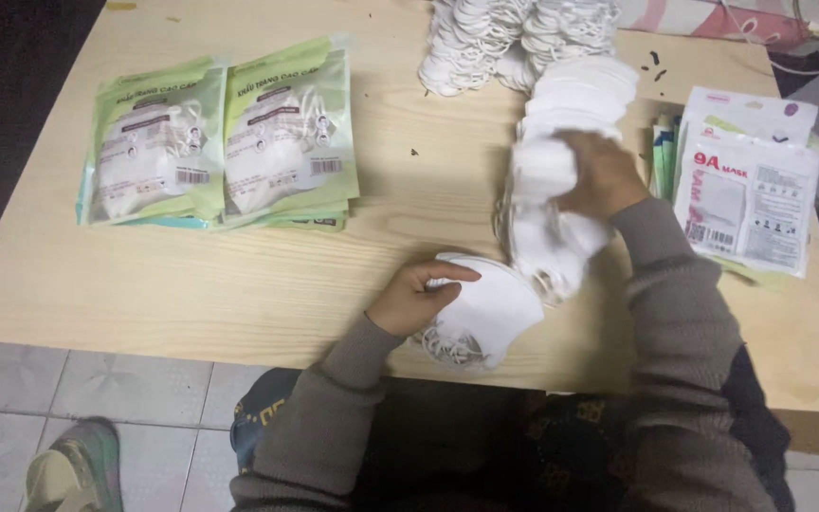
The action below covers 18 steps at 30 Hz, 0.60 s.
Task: Folding face masks and placing them into plastic packaging bags
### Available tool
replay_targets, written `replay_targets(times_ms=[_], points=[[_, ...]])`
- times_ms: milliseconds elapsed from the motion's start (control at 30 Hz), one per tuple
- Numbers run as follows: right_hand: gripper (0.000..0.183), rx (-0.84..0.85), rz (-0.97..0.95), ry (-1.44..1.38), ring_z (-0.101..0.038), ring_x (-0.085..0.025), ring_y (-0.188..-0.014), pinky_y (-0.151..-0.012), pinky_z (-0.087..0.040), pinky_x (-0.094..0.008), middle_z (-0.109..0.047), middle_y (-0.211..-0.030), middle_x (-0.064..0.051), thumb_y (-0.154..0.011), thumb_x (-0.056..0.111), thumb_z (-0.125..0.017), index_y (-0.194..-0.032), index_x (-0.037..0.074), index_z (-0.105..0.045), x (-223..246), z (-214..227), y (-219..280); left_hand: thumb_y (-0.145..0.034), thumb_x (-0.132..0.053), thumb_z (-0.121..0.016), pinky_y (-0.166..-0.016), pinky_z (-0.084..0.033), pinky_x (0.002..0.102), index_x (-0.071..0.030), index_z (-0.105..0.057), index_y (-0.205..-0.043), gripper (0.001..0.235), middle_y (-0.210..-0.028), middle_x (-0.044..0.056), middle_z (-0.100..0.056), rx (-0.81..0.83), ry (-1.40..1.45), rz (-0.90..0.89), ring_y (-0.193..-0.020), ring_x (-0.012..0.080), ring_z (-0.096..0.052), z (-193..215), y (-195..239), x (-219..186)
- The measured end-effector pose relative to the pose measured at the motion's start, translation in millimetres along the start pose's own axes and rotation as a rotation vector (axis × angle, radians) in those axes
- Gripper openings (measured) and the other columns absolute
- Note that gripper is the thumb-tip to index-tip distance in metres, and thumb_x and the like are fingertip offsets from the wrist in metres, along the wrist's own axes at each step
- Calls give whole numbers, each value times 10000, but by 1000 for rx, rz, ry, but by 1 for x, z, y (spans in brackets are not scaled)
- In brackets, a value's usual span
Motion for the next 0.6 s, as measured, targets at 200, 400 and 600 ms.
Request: replay_targets(times_ms=[200, 400, 600], points=[[1019, -516, 240, 58, -336, -477, -1448, -1154, -207, -699, -369, -1583, -237, -665, 278, -899, -1570, 209, -434, 18, 6, 60, -924, 42, -627, -1003, -536, 409, -65, -788, -1143, 292, -1136, 162, -757, -12, -50, -40, -1168, 229, -649, 2, -5, 13], [907, -486, 208, 183, -214, -509, -1518, -1170, -151, -725, -342, -1643, -239, -805, 681, -703, -1535, 176, -515, 48, -20, 98, -935, 38, -618, -973, -554, 419, -45, -791, -1116, 263, -1102, 170, -767, -62, -114, -3, -1131, 225, -668, 16, 3, -21], [869, -340, 22, 229, -56, -433, -1584, -1224, 8, -710, -179, -1732, -164, -879, 728, -541, -1597, 268, -377, 27, -37, 76, -925, 31, -649, -881, -587, 381, -41, -803, -1046, 208, -1028, 164, -774, -158, -119, 7, -1041, 197, -682, 19, 7, -20]])
Point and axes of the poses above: each hand's wrist, its own y-axis away from the middle knuckle, its own z-axis out of the back of the hand, x = y × z, the point moved 7 cm from there along -y, towards the middle knuckle
